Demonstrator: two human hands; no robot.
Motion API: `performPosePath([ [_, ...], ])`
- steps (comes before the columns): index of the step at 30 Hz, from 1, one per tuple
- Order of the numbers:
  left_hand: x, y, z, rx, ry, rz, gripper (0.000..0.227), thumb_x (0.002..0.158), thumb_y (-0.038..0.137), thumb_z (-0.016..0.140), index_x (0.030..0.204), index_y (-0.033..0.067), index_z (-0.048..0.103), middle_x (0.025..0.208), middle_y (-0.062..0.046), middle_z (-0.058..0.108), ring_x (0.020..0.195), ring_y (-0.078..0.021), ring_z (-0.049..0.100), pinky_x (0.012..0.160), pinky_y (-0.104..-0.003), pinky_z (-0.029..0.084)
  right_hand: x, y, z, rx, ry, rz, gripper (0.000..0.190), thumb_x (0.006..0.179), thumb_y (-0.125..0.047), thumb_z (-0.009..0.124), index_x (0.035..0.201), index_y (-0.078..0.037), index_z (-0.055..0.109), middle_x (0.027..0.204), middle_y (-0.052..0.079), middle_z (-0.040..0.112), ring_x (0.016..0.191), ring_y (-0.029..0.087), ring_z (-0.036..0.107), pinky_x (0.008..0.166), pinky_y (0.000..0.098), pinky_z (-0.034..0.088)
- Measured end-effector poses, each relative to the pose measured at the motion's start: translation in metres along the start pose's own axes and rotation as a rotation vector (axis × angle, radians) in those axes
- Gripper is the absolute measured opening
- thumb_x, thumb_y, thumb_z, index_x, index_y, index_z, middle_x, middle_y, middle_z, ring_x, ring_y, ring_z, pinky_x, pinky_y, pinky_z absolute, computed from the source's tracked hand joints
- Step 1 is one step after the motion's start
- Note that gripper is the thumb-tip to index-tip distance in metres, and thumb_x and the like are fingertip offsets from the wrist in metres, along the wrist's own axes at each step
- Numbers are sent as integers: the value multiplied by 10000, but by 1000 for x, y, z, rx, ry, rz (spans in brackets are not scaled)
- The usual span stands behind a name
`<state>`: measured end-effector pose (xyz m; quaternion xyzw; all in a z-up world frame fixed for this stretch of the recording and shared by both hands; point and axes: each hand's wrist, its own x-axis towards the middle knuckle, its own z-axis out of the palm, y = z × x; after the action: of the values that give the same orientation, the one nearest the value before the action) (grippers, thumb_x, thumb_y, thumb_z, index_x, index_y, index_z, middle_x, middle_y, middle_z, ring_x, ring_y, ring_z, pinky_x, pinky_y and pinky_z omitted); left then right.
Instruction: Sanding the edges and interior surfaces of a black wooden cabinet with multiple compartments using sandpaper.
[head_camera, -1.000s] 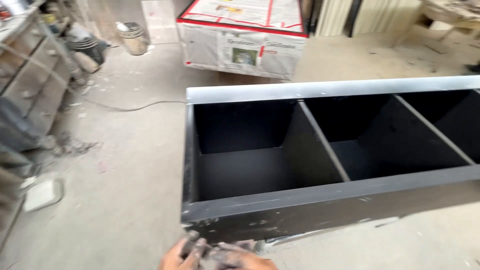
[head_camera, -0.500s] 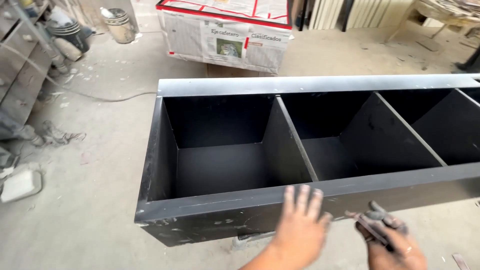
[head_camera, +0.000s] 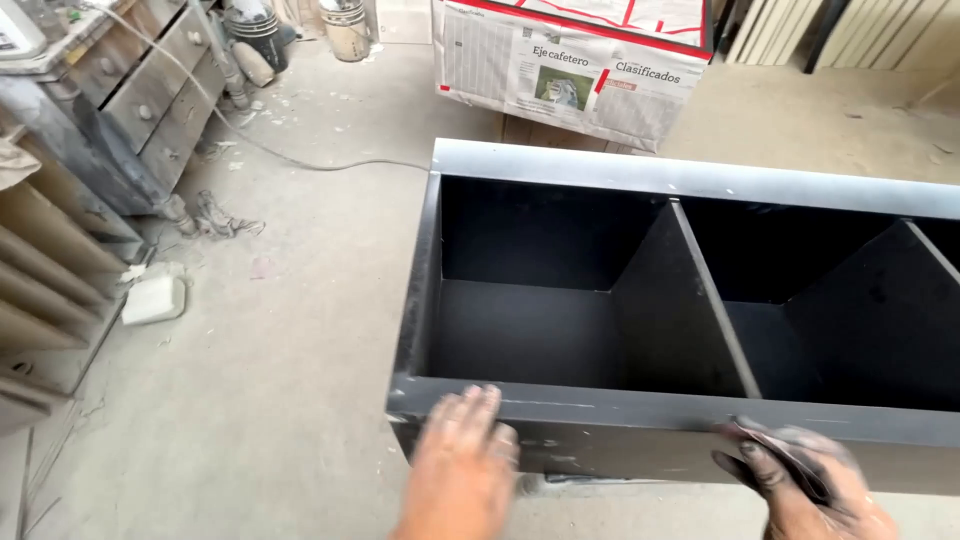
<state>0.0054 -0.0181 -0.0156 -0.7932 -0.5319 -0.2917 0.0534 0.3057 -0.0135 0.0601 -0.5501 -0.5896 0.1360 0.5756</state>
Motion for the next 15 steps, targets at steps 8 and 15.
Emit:
performPosePath([
  [8,16,-52,-22,-280,7,257,196,852,232,652,877,77,769,1343,-55,699,1195,-358,576,1087,-540,384,-25,-102,124,501,373,919,422,895,3,541,1275,181,580,1233,377,642,1113,485,641,971,562,522],
  [15,5,-111,-43,-348,38,207,241,849,361,705,796,163,834,1229,4,759,1089,-247,638,943,-618,387,-49,-154,149,525,491,878,276,873,-1,587,998,245,569,1250,436,657,919,673,680,798,708,590],
])
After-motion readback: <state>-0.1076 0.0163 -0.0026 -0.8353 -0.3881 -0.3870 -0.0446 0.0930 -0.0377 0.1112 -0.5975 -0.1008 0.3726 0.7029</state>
